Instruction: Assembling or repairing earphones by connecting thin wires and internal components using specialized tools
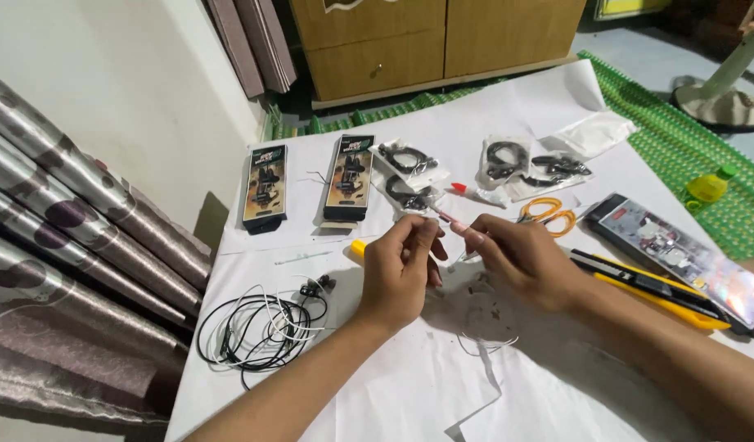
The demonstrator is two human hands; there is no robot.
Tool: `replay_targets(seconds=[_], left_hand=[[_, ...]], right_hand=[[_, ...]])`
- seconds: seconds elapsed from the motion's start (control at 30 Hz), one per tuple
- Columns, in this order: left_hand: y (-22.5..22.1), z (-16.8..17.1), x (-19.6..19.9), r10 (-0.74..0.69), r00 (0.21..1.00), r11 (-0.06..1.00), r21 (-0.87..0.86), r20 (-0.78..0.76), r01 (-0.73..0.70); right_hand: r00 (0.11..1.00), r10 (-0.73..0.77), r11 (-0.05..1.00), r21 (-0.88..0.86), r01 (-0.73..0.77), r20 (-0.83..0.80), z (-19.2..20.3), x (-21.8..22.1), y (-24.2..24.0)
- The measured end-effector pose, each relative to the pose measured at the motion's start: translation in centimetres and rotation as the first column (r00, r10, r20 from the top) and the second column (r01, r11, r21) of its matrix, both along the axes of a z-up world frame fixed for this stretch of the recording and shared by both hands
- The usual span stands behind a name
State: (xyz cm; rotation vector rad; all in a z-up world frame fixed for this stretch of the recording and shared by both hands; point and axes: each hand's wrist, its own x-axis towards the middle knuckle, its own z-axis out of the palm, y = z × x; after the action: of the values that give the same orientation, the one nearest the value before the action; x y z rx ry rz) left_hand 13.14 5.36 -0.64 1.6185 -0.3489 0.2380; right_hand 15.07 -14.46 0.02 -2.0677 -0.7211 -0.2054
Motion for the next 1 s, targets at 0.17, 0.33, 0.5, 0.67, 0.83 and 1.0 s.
replay_targets(seconds=[0.17,0.33,0.5,0.67,0.83,1.0], left_hand=[[0.5,0.0,-0.4,0.016,0.996,0.993,0.118,0.089,-0.027],[0.5,0.3,-0.7,0.084,0.977,0.975,0.184,0.198,-0.121],[0.3,0.3,-0.7,0.110,0.961,0.973,0.172,0.255,-0.157],[0.1,-0.1,-0.5,0.102,0.953,0.964,0.209,0.285,-0.165],[0.0,-0.3,-0.6,0.066,0.942,0.965,0.220,0.330,-0.145],[0.0,0.1,-0.8,0.069,0.929,0.969,0.196,0.363,-0.148]], right_hand=[[1.000,0.028,1.000,0.007,-0.028,0.002,0.5,0.0,-0.1],[0.999,0.049,0.998,0.035,-0.049,-0.007,0.5,-0.2,-0.1],[0.992,0.076,0.993,0.079,-0.084,0.099,0.7,-1.0,0.6],[0.959,0.070,0.994,0.058,-0.089,0.275,-1.0,-0.4,0.5],[0.913,0.083,0.994,0.037,-0.106,0.398,-1.6,-0.4,0.5],[0.910,0.099,0.988,0.067,-0.137,0.402,-1.4,-0.5,0.7]])
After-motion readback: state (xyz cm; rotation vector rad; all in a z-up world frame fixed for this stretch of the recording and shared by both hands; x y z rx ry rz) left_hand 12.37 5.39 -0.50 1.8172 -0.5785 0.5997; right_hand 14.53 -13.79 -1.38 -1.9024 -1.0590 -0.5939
